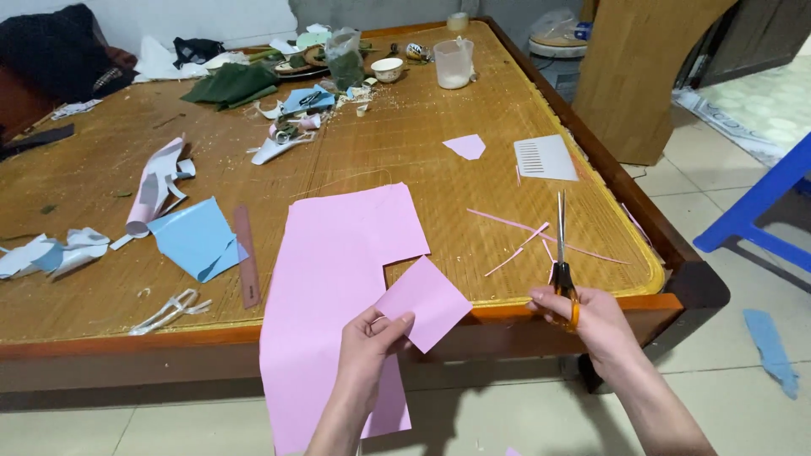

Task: Cutting a rectangular piece of paper from a larger sheet using scissors.

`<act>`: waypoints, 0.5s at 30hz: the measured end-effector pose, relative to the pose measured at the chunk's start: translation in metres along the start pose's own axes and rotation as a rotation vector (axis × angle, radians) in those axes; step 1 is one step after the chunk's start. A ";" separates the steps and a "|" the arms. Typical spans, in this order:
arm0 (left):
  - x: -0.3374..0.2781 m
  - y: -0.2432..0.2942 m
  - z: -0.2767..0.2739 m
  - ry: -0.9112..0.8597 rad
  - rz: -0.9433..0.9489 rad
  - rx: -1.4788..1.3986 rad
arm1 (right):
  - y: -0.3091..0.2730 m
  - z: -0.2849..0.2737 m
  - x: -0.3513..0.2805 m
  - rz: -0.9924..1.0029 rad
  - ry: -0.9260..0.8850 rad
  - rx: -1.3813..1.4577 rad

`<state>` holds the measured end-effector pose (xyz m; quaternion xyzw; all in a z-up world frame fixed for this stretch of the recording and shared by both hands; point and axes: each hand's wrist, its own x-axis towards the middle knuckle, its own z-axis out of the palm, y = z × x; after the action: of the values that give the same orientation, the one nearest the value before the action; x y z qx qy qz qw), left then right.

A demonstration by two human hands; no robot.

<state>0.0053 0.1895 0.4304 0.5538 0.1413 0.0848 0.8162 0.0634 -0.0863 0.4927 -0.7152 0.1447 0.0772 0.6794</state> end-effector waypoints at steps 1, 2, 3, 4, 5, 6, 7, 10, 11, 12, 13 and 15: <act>-0.002 0.003 0.002 0.018 -0.031 -0.004 | 0.002 0.000 0.002 -0.007 0.003 0.002; -0.004 0.006 0.004 0.035 -0.062 -0.008 | 0.004 0.001 0.003 -0.014 0.007 0.004; -0.005 0.007 0.005 0.034 -0.063 -0.009 | 0.007 0.002 0.005 -0.014 0.008 0.003; -0.005 0.007 0.007 0.047 -0.088 -0.015 | 0.011 0.003 0.006 -0.019 0.003 0.010; -0.005 0.009 0.008 0.061 -0.112 -0.021 | 0.013 0.005 0.008 -0.026 -0.004 0.018; -0.005 0.010 0.009 0.060 -0.111 -0.021 | 0.011 0.007 0.008 -0.027 -0.004 0.019; -0.006 0.010 0.010 0.048 -0.120 -0.021 | 0.010 0.008 0.006 -0.023 -0.014 0.004; -0.006 0.007 0.010 0.051 -0.143 -0.027 | 0.016 0.012 0.010 -0.025 -0.040 0.001; -0.006 0.005 0.010 0.064 -0.161 -0.032 | 0.021 0.013 0.012 -0.028 -0.055 0.013; -0.007 0.005 0.010 0.066 -0.163 -0.033 | 0.016 0.017 0.005 -0.025 -0.055 0.010; -0.008 0.005 0.010 0.028 -0.154 -0.041 | 0.011 0.021 -0.001 0.000 -0.065 -0.023; -0.008 0.001 0.010 -0.006 -0.149 -0.052 | 0.015 0.025 -0.002 0.028 -0.075 -0.060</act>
<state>0.0011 0.1786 0.4358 0.5206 0.1772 0.0259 0.8348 0.0591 -0.0615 0.4779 -0.7299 0.1267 0.1177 0.6613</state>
